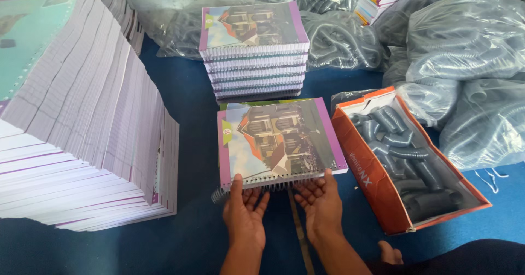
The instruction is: The person assembles spiral-bound notebooks by hand. They insert a plastic spiral coil into the punched holes of a notebook cover and pages, then place the completed notebook onto a stack. The person repeats this process for multiple notebooks.
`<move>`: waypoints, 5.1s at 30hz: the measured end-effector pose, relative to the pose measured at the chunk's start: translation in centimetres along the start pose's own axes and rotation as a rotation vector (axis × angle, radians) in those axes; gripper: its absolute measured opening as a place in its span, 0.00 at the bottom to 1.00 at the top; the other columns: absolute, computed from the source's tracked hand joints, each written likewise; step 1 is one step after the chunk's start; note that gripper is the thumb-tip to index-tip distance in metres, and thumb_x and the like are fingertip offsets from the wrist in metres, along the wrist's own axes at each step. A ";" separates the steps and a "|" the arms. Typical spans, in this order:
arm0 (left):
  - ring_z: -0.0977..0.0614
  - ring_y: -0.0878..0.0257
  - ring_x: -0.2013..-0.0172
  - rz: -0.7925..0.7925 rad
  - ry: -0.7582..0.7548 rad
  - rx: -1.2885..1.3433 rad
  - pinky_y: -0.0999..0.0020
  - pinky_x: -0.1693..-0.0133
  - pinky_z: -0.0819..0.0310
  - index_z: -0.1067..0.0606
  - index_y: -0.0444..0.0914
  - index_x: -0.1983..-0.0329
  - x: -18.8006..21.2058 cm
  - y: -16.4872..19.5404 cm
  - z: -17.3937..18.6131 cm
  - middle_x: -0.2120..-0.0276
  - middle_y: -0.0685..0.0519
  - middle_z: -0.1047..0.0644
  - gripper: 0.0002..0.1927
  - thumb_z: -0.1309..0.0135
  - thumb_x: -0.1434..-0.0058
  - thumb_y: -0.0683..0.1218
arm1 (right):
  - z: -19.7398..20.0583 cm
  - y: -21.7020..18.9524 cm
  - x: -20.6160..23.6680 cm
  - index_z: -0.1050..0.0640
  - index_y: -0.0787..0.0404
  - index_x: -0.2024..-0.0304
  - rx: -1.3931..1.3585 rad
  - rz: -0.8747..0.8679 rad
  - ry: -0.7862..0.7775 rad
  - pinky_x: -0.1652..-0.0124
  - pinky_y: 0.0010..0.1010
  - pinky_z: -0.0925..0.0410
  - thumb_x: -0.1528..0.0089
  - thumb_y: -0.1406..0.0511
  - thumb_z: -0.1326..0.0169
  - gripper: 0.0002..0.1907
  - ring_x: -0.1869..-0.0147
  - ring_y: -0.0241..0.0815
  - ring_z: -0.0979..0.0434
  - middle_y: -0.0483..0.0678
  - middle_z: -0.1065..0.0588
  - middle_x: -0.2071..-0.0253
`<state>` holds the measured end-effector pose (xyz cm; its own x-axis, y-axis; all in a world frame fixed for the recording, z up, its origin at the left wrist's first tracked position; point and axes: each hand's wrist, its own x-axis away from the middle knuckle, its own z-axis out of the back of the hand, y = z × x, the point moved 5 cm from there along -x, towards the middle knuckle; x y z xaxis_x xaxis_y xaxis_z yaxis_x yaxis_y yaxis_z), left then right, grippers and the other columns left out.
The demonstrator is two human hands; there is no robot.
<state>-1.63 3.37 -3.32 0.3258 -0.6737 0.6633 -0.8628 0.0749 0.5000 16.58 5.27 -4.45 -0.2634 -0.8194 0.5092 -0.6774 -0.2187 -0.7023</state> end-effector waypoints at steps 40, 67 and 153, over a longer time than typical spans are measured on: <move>0.22 0.57 0.62 -0.120 0.053 -0.243 0.59 0.59 0.21 0.27 0.36 0.56 0.3 0.4 -0.1 0.63 0.46 0.25 0.22 0.31 0.45 0.51 | -3.4 0.6 1.8 0.26 0.60 0.56 -0.155 -0.184 -0.210 0.49 0.43 0.28 0.50 0.65 0.36 0.21 0.53 0.45 0.23 0.49 0.25 0.59; 0.18 0.59 0.55 -0.135 -0.113 0.116 0.59 0.50 0.20 0.28 0.34 0.47 1.1 0.3 -1.0 0.56 0.46 0.22 0.26 0.41 0.46 0.51 | -2.9 1.4 1.6 0.23 0.64 0.55 0.187 -0.251 0.029 0.58 0.39 0.31 0.45 0.53 0.32 0.26 0.64 0.41 0.28 0.47 0.27 0.66; 0.25 0.58 0.57 0.009 -0.030 -0.146 0.52 0.49 0.27 0.27 0.38 0.48 -1.2 -0.4 0.0 0.59 0.49 0.27 0.24 0.37 0.40 0.56 | -2.3 -0.1 1.2 0.25 0.62 0.55 0.004 -0.107 -0.184 0.51 0.38 0.26 0.46 0.63 0.35 0.19 0.53 0.43 0.21 0.49 0.23 0.59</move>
<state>-1.64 4.09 -4.33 0.3046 -0.6939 0.6525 -0.7997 0.1859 0.5709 14.78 5.49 -2.60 -0.0604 -0.8742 0.4819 -0.6918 -0.3114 -0.6515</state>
